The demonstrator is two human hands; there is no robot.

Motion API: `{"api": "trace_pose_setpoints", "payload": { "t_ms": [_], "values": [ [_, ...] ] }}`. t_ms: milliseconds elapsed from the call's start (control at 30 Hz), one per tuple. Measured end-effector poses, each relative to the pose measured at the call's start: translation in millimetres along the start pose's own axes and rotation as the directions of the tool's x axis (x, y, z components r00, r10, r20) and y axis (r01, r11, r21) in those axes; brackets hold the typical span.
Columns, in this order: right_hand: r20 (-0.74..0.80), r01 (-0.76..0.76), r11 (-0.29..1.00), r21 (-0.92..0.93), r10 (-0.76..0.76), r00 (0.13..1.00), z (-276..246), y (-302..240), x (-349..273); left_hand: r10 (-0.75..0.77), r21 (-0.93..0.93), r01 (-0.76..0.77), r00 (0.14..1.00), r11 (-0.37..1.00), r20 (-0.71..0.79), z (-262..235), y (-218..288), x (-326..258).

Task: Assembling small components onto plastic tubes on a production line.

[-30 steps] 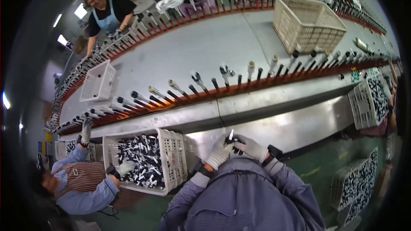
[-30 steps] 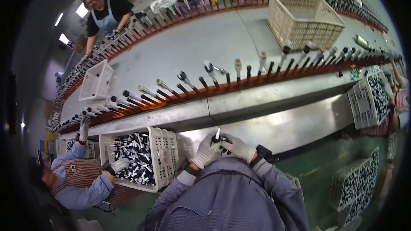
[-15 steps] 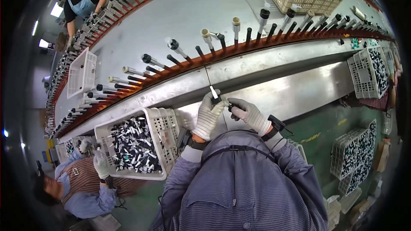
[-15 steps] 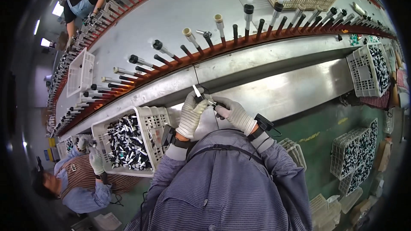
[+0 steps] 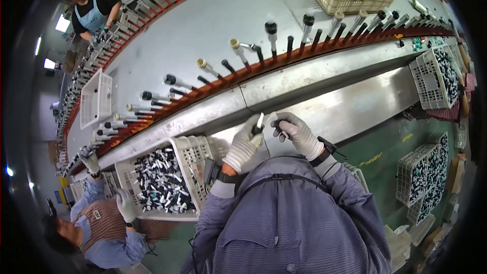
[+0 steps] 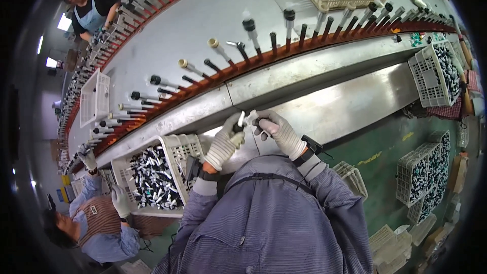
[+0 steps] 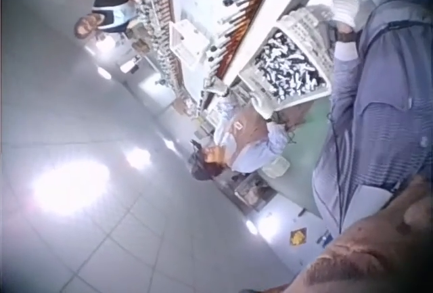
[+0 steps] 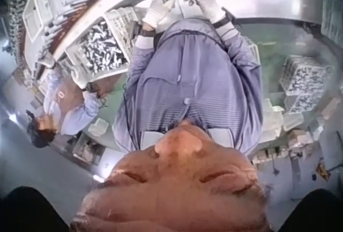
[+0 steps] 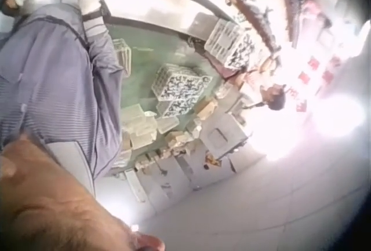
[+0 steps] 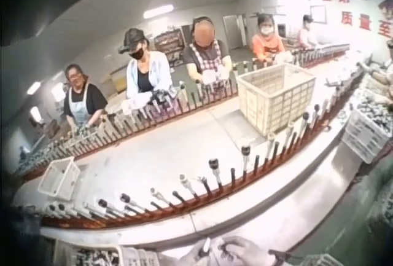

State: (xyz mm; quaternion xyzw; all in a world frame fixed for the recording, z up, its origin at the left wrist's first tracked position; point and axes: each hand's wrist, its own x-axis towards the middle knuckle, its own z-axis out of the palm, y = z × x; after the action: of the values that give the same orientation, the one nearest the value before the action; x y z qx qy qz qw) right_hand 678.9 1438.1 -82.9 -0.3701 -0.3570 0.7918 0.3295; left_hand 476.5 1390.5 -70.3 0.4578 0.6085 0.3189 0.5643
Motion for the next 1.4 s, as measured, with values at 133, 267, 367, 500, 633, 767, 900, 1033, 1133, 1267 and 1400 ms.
{"api": "trace_pose_setpoints", "payload": {
  "t_ms": [133,267,367,500,633,767,900,1033,1133,1267,1400],
  "values": [
    [0.036,-0.011,0.996,-0.091,0.014,0.999,-4.5,-0.5,1.9,0.092,0.33,-0.124,0.99,0.936,0.111,5.7,-18.7,-3.1],
    [-0.004,-0.072,0.964,-0.255,0.073,0.997,-11.5,2.3,-4.7,0.09,0.554,-0.224,0.962,0.802,0.259,14.9,10.8,0.2],
    [0.005,-0.125,0.94,-0.316,0.133,0.991,-13.8,-9.3,-4.0,0.076,0.579,-0.25,0.949,0.776,0.307,15.5,17.6,1.7],
    [-0.045,-0.126,0.991,-0.047,0.124,0.991,-22.7,-4.4,-4.2,0.088,0.364,-0.13,0.988,0.922,0.129,24.6,35.2,3.2],
    [0.108,-0.194,0.876,0.442,0.163,0.981,-27.4,-18.1,-2.0,0.012,-0.002,-0.012,1.0,1.0,0.016,40.1,59.7,9.2],
    [0.159,-0.216,0.772,0.598,0.149,0.976,-27.6,-25.9,9.4,0.221,-0.057,-0.234,0.959,0.971,-0.176,62.0,74.9,17.8],
    [0.081,-0.202,0.737,0.645,0.196,0.977,-12.4,-24.2,16.2,0.223,-0.178,-0.273,0.94,0.945,-0.258,70.5,82.5,26.1],
    [0.052,-0.145,0.808,0.571,0.141,0.989,-6.9,-30.6,9.2,0.226,-0.246,-0.296,0.934,0.923,-0.278,72.9,83.1,31.3],
    [-0.054,-0.043,0.91,0.413,0.072,0.996,-3.6,-35.5,4.5,0.078,-0.397,-0.2,0.95,0.896,-0.302,80.6,93.2,34.4],
    [-0.126,-0.053,0.967,0.25,0.087,0.988,-3.1,-34.8,-1.7,0.201,-0.222,-0.311,0.89,0.924,-0.409,73.4,80.1,50.7],
    [-0.166,-0.06,0.956,0.289,0.112,0.98,-21.3,-29.3,-6.0,0.591,0.229,-0.551,0.682,0.802,-0.431,63.8,144.5,75.2]
  ]
}}
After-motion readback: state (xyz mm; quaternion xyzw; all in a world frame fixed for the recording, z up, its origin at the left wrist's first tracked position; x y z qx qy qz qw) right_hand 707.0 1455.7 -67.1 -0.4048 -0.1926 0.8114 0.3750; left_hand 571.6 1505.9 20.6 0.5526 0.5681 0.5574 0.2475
